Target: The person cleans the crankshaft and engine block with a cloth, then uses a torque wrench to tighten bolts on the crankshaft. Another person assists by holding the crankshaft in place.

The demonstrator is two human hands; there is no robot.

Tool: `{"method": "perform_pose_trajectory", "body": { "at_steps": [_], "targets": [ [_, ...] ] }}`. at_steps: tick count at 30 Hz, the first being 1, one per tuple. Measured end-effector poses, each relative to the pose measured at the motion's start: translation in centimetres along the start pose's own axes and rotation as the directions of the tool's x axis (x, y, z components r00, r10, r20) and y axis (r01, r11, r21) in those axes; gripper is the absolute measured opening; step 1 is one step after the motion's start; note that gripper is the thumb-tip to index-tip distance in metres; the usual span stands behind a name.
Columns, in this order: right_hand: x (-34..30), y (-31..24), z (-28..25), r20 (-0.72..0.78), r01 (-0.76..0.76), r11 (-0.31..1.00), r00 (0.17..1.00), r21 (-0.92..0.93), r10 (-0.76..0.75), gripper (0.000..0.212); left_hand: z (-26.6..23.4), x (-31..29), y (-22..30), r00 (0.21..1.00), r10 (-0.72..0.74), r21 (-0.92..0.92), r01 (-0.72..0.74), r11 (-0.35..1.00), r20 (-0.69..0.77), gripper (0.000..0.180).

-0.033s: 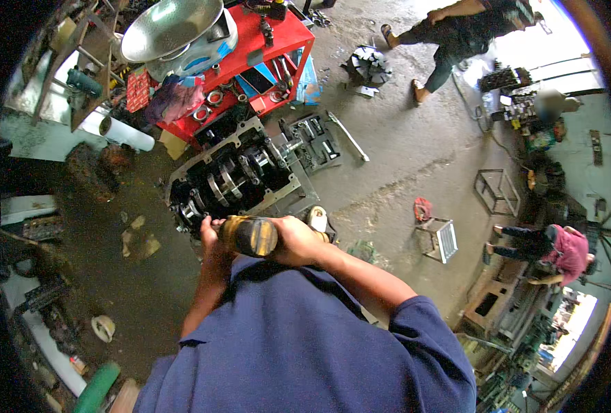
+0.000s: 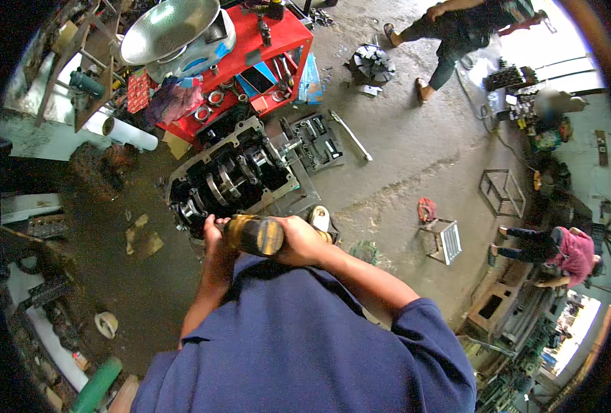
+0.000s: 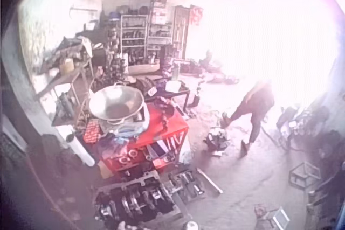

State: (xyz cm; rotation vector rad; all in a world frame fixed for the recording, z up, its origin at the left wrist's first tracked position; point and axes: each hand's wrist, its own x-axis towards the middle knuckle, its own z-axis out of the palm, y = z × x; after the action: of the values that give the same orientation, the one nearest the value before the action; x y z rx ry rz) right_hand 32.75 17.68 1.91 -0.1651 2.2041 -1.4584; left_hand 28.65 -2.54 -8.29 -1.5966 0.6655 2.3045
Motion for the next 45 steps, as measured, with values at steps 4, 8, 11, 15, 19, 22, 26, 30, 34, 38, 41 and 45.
{"method": "perform_pose_trajectory", "body": {
  "at_steps": [4, 8, 11, 15, 19, 22, 26, 30, 34, 38, 41, 45],
  "targets": [
    [-5.3, 5.7, -6.3, 0.055, 0.020, 0.981, 0.998, 0.194, -0.031, 0.054, 2.6, -1.2, -8.9, 0.989, 0.135, 0.392, -0.146, 0.908, 0.055, 0.032],
    [-11.7, 8.2, -10.7, -0.083, 0.069, 0.995, 0.995, 0.073, -0.063, 0.051, 6.0, 0.7, -10.9, 0.987, -0.154, -0.053, 0.156, 0.986, 0.041, 0.034],
    [-16.4, 9.8, -12.6, -0.221, 0.133, 0.957, 0.972, 0.257, -0.076, 0.054, 7.0, 2.6, -6.5, 0.999, -0.032, 0.036, 0.033, 0.999, -0.044, 0.041],
    [-19.8, 15.0, -14.1, -0.321, -0.092, 0.995, 0.944, -0.046, 0.073, 0.041, 5.4, 3.6, -3.4, 0.999, -0.038, 0.519, 0.043, 0.854, -0.021, 0.027],
    [-20.6, 20.9, -13.8, -0.546, -0.330, 0.940, 0.805, -0.088, 0.232, 0.033, 5.4, 4.3, -4.5, 0.991, -0.122, 0.623, 0.063, 0.780, 0.054, 0.016],
    [-22.9, 24.5, -13.6, -0.488, -0.661, 0.749, 0.669, -0.045, 0.561, 0.034, 6.4, 5.7, -5.4, 0.987, -0.156, 0.724, 0.073, 0.685, 0.048, 0.012],
    [-24.8, 28.8, -11.4, -0.505, -0.769, 0.625, 0.595, -0.134, 0.625, 0.038, 8.5, 7.7, -5.2, 0.979, -0.120, 0.880, -0.091, 0.467, 0.165, 0.021],
    [-26.5, 32.3, -9.6, -0.365, -0.848, 0.525, 0.511, -0.067, 0.778, 0.044, 12.4, 9.4, -3.8, 0.972, -0.014, 0.923, -0.217, 0.318, 0.233, 0.022],
    [-27.0, 34.8, -9.9, -0.381, -0.796, 0.605, 0.563, -0.011, 0.734, 0.043, 16.9, 10.6, -2.6, 0.936, 0.069, 0.898, -0.351, 0.265, 0.345, 0.025],
    [-26.4, 37.3, -12.7, -0.319, -0.846, 0.528, 0.483, 0.071, 0.816, 0.028, 20.3, 11.9, -4.0, 0.924, 0.132, 0.892, -0.380, 0.243, 0.358, 0.014],
    [-25.1, 40.4, -17.2, -0.262, -0.886, 0.464, 0.451, -0.013, 0.853, 0.029, 21.8, 12.3, -6.3, 0.903, 0.216, 0.892, -0.412, 0.186, 0.371, 0.014],
    [-23.8, 44.2, -24.5, -0.154, -0.887, 0.460, 0.461, -0.048, 0.874, 0.023, 23.2, 11.3, -9.4, 0.936, 0.239, 0.923, -0.311, 0.225, 0.257, 0.020]
  ]
}}
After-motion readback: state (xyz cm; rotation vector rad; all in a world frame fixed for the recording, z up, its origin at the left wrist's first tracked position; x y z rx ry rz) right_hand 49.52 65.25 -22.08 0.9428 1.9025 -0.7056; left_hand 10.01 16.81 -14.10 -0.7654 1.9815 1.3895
